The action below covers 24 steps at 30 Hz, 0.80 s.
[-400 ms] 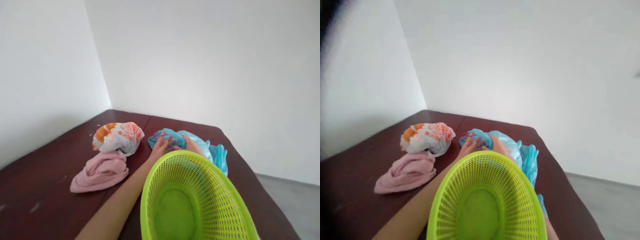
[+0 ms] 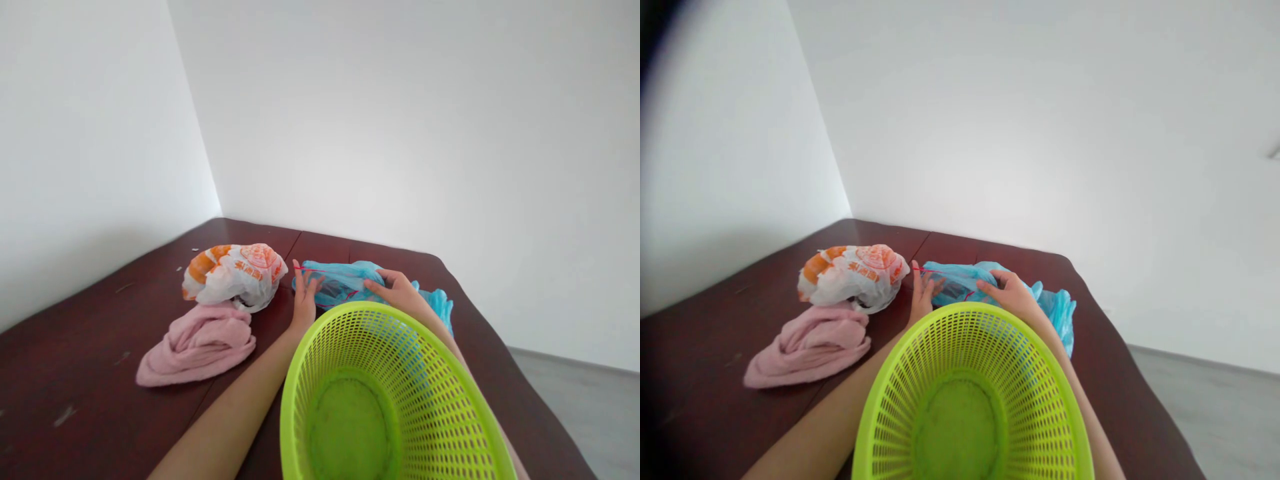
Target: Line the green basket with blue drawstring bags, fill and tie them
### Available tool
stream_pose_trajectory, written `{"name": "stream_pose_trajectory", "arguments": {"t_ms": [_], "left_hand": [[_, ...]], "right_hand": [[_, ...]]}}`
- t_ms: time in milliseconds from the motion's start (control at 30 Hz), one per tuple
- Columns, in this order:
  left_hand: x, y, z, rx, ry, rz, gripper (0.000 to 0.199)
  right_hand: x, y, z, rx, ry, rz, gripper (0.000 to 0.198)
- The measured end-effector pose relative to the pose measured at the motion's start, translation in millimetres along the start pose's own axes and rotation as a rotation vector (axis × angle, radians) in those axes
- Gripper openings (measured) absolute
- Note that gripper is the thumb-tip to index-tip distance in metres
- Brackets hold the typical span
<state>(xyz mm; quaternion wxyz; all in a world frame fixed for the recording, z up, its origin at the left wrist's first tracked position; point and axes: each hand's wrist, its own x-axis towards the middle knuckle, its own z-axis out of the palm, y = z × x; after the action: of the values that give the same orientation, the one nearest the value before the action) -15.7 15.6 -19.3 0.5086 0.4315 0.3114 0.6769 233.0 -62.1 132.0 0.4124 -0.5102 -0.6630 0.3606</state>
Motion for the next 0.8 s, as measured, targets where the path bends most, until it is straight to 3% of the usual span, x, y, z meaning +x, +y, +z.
{"name": "stream_pose_trajectory", "arguments": {"t_ms": [133, 333, 467, 667, 800], "left_hand": [[6, -2, -3, 0.012, 0.031, 0.000, 0.113], [5, -3, -6, 0.201, 0.058, 0.178, 0.086], [6, -6, -9, 0.346, 0.066, 0.302, 0.066], [5, -8, -5, 0.253, 0.099, 0.257, 0.057], [-3, -1, -5, 0.293, 0.087, 0.188, 0.051]], "right_hand": [[-4, -7, -6, 0.178, 0.003, 0.052, 0.050], [5, 2, -3, 0.375, 0.345, -0.061, 0.055], [8, 5, -5, 0.461, 0.458, -0.069, 0.056], [6, 7, -11, 0.392, 0.447, 0.026, 0.057], [6, 3, -11, 0.349, 0.479, 0.015, 0.055]]}}
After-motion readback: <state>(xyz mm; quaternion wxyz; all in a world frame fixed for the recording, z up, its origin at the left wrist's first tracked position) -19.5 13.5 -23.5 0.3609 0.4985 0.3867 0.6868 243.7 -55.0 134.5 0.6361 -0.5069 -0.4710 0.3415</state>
